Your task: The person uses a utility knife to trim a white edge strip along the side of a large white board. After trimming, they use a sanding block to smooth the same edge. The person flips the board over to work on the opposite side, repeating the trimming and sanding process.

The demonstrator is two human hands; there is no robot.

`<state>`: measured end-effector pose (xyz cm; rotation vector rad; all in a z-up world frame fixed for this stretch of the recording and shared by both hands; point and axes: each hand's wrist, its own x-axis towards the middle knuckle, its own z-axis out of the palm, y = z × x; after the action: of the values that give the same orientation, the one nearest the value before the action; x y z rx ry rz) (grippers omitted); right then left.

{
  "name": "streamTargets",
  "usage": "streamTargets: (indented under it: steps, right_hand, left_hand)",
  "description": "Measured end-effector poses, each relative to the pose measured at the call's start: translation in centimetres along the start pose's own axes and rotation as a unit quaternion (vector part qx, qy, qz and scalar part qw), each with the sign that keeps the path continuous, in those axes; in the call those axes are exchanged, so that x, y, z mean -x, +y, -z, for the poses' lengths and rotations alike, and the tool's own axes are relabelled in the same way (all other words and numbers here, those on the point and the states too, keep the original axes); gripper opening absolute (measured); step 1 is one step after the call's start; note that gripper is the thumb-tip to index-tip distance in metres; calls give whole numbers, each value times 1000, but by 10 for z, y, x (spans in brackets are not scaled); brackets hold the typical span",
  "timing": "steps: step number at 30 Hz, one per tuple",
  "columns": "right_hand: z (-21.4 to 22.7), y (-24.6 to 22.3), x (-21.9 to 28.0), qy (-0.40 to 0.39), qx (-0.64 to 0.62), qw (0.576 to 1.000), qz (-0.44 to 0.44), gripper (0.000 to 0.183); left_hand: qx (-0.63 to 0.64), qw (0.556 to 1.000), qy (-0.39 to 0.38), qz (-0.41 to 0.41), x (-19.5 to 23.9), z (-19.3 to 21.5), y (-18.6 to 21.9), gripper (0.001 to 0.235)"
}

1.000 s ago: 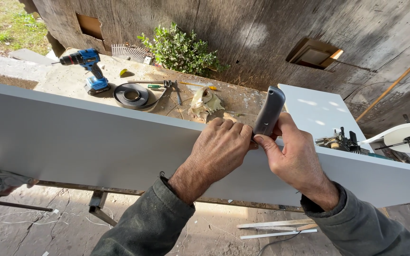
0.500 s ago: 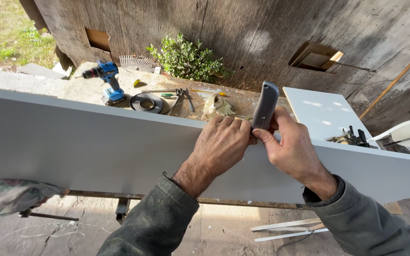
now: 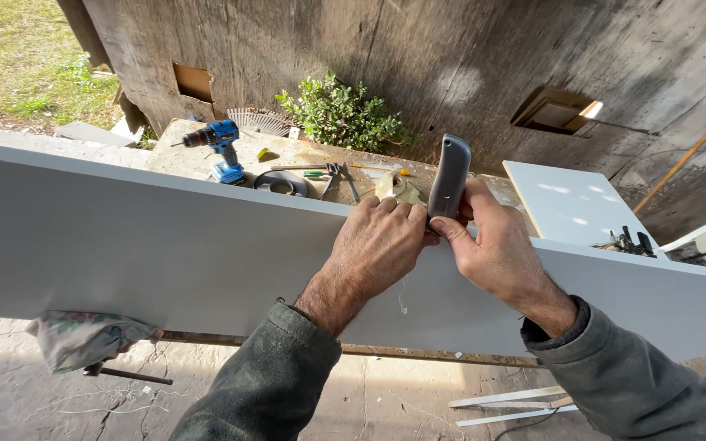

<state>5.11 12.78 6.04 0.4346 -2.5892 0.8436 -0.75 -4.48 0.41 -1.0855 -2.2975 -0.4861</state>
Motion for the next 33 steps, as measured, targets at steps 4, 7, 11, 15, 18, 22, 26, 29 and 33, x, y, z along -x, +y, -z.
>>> streamTargets:
  steps: [4, 7, 11, 15, 18, 22, 26, 29, 33]
  right_hand:
    - [-14, -14, -8, -1, 1, 1000, 5, 26]
    - [-26, -28, -16, 4, 1, 1000, -1, 28]
    - [-38, -42, -23, 9, -3, 1000, 9, 27]
    - [-57, -66, -30, 16, -3, 1000, 6, 27]
    - [-68, -83, -38, 23, 6, 1000, 9, 29]
    - [-84, -100, -47, 23, -7, 1000, 12, 29]
    - [-100, -119, -56, 22, -5, 1000, 1, 30]
    - [-112, -132, -62, 18, -2, 1000, -2, 30]
    - [-123, -141, -68, 12, -10, 1000, -2, 28]
  left_hand:
    - [-8, 1000, -22, -1, 8, 12, -16, 27]
    - [-21, 1000, 0, -14, 16, 17, -33, 25]
    - [-2, 1000, 0, -14, 26, 29, -48, 25]
    - [6, 1000, 21, -18, 41, 42, -68, 26]
    - [4, 1000, 10, -18, 48, 54, -83, 28]
    - [5, 1000, 14, -18, 62, 68, -102, 28]
    - [8, 999, 46, -21, 73, 80, -121, 26]
    - [19, 1000, 20, -13, 81, 94, -133, 26]
    - [28, 999, 20, -18, 89, 100, -148, 28]
